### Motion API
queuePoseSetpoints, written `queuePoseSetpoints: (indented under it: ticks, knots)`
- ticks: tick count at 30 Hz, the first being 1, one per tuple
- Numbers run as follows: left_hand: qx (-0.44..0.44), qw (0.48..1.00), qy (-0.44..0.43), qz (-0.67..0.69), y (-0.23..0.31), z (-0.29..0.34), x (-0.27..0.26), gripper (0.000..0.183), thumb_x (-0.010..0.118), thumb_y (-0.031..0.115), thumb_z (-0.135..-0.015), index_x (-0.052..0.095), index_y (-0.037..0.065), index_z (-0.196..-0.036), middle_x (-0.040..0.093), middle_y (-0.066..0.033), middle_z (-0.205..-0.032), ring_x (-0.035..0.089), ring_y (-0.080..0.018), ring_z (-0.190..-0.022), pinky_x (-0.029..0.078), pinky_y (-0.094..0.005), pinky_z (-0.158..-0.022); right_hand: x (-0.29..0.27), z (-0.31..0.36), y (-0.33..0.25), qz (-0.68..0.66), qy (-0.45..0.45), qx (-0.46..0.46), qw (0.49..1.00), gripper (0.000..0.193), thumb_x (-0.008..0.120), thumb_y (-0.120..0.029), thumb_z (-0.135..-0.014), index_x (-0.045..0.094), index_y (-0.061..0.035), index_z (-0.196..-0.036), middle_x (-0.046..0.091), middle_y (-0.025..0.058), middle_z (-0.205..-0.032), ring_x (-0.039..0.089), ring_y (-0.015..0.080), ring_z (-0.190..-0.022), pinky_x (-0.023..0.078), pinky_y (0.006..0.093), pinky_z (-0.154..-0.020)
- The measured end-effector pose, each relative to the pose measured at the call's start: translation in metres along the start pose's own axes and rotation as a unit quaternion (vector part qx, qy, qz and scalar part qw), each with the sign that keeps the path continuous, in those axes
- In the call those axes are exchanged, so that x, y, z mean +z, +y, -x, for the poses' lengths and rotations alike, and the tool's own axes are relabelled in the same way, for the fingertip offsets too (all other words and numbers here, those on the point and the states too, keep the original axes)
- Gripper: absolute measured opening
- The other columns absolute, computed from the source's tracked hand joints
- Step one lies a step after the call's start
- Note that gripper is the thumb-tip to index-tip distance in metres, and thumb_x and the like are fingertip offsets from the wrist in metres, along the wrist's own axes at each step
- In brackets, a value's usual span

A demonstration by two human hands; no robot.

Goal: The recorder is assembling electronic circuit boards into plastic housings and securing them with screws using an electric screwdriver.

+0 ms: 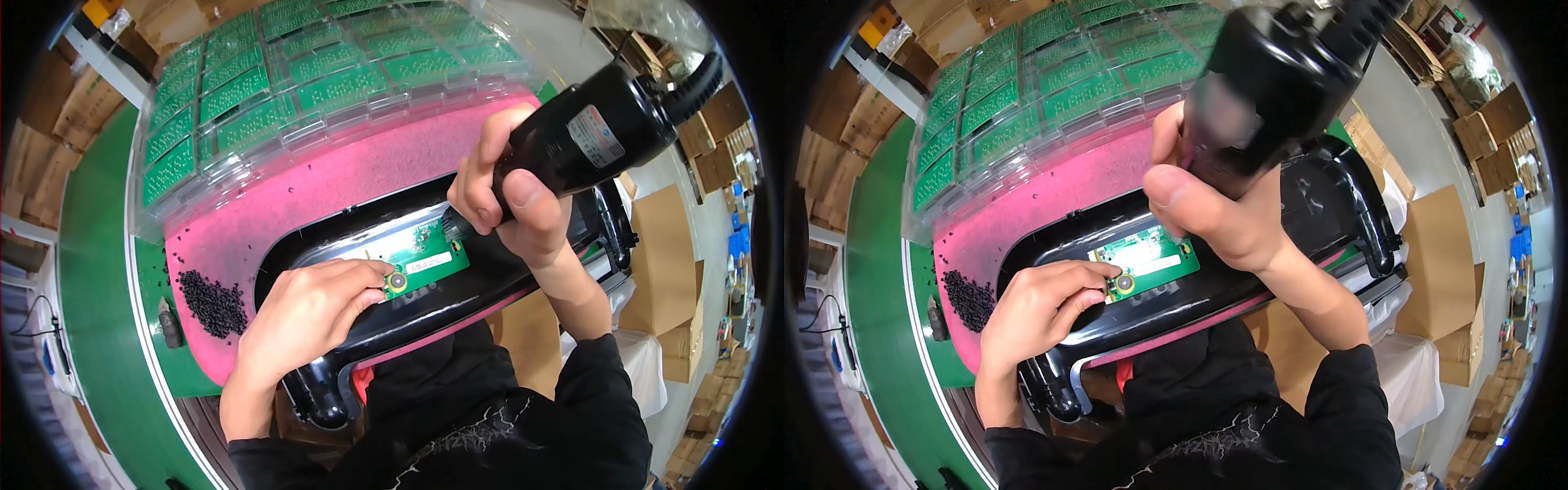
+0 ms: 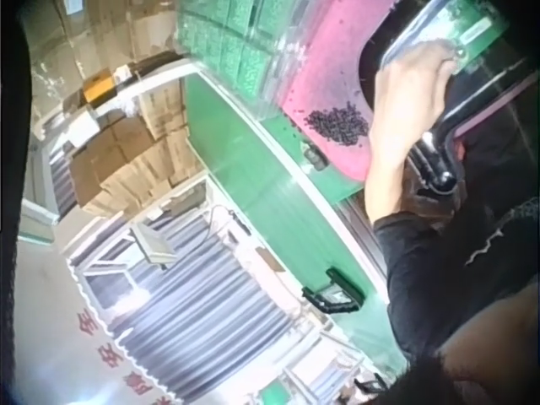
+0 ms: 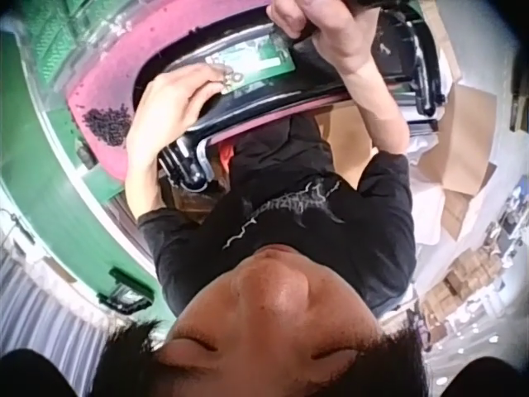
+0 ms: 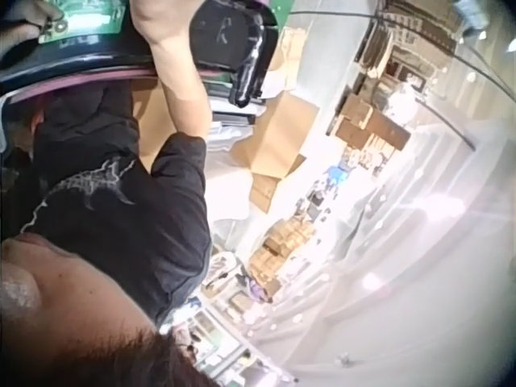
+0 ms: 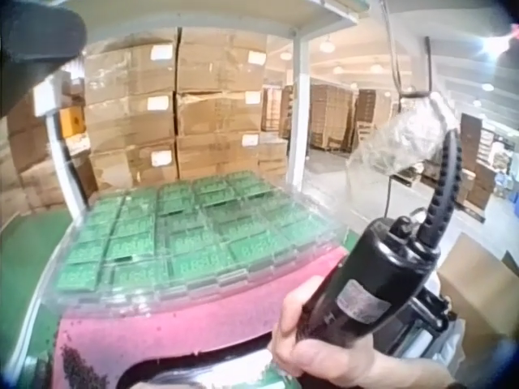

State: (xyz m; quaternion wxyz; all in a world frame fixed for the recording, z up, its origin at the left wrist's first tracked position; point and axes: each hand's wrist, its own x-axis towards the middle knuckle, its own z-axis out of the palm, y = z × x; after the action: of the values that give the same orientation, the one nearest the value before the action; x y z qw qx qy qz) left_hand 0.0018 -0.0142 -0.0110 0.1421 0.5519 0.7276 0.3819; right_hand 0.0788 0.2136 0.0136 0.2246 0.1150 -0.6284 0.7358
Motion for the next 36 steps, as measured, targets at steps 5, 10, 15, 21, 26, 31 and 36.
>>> queuePoseSetpoints:
  ticks: [5,10,15,21,26,31,36]
  knots:
    - [-0.051,0.998,-0.033,0.015,-0.001,-0.001,-0.003,0.007,0.067,0.001,-0.084,0.06,-0.002,-0.086,0.072,-0.0121,-0.104,0.066,-0.0265,-0.061,0.053,-0.0332,-0.058,0.001,-0.004,0.005,0.034,-0.026,0.015,0.999,0.041,0.066,-0.031,-0.088,0.044,-0.002,-0.107,0.046,0.0019,-0.056,0.042,0.0102,-0.044,0.035,0.0247,-0.043]
    - [-0.064,0.997,-0.04,0.016,0.001,-0.001,-0.005,0.006,0.066,0.001,-0.085,0.061,-0.002,-0.087,0.072,-0.0117,-0.105,0.065,-0.0258,-0.06,0.053,-0.0335,-0.058,0.005,-0.005,0.001,0.043,0.002,0.03,0.999,0.053,0.064,-0.033,-0.089,0.045,0.0032,-0.123,0.045,0.0017,-0.056,0.041,0.0105,-0.044,0.035,0.0248,-0.044]
    - [0.022,0.999,0.007,-0.029,-0.003,0.0,-0.001,0.01,0.069,0.005,-0.085,0.067,0.001,-0.094,0.072,-0.0102,-0.096,0.068,-0.0272,-0.066,0.054,-0.0337,-0.061,0.012,0.004,-0.011,-0.085,-0.04,-0.054,0.994,0.045,0.057,-0.044,-0.094,0.045,-0.0074,-0.116,0.047,-0.0007,-0.056,0.043,0.0113,-0.044,0.038,0.0292,-0.048]
    - [0.06,0.996,0.068,0.016,0.0,0.0,-0.004,0.013,0.074,0.004,-0.08,0.068,-0.001,-0.091,0.069,-0.0118,-0.076,0.067,-0.0286,-0.066,0.053,-0.034,-0.06,0.03,0.009,-0.044,-0.156,-0.096,-0.067,0.981,0.046,0.062,-0.051,-0.091,0.045,-0.0155,-0.115,0.056,-0.002,-0.065,0.053,0.0112,-0.05,0.044,0.0298,-0.057]
    - [0.069,0.993,0.095,0.032,0.002,0.002,-0.006,0.015,0.075,0.002,-0.077,0.068,-0.001,-0.09,0.066,-0.0122,-0.073,0.065,-0.0285,-0.063,0.051,-0.0348,-0.057,0.039,0.01,-0.042,-0.142,-0.102,-0.072,0.982,0.047,0.063,-0.052,-0.09,0.043,-0.0172,-0.114,0.057,-0.0031,-0.064,0.054,0.0107,-0.049,0.046,0.0297,-0.058]
    - [0.082,0.992,0.1,0.001,0.0,0.002,-0.005,0.015,0.074,0.001,-0.077,0.066,-0.001,-0.089,0.063,-0.0118,-0.072,0.063,-0.0289,-0.063,0.05,-0.035,-0.057,0.046,0.012,-0.044,-0.13,-0.083,-0.063,0.986,0.049,0.066,-0.053,-0.088,0.043,-0.0178,-0.114,0.057,-0.0032,-0.063,0.053,0.0103,-0.047,0.045,0.029,-0.055]
    - [0.057,0.993,0.1,0.024,0.002,0.001,-0.005,0.015,0.074,0.001,-0.078,0.065,-0.001,-0.089,0.063,-0.0121,-0.072,0.063,-0.0292,-0.063,0.05,-0.035,-0.057,0.049,0.01,-0.041,-0.114,-0.089,-0.063,0.987,0.052,0.069,-0.053,-0.086,0.043,-0.0175,-0.113,0.057,-0.0032,-0.063,0.051,0.0095,-0.046,0.044,0.0282,-0.051]
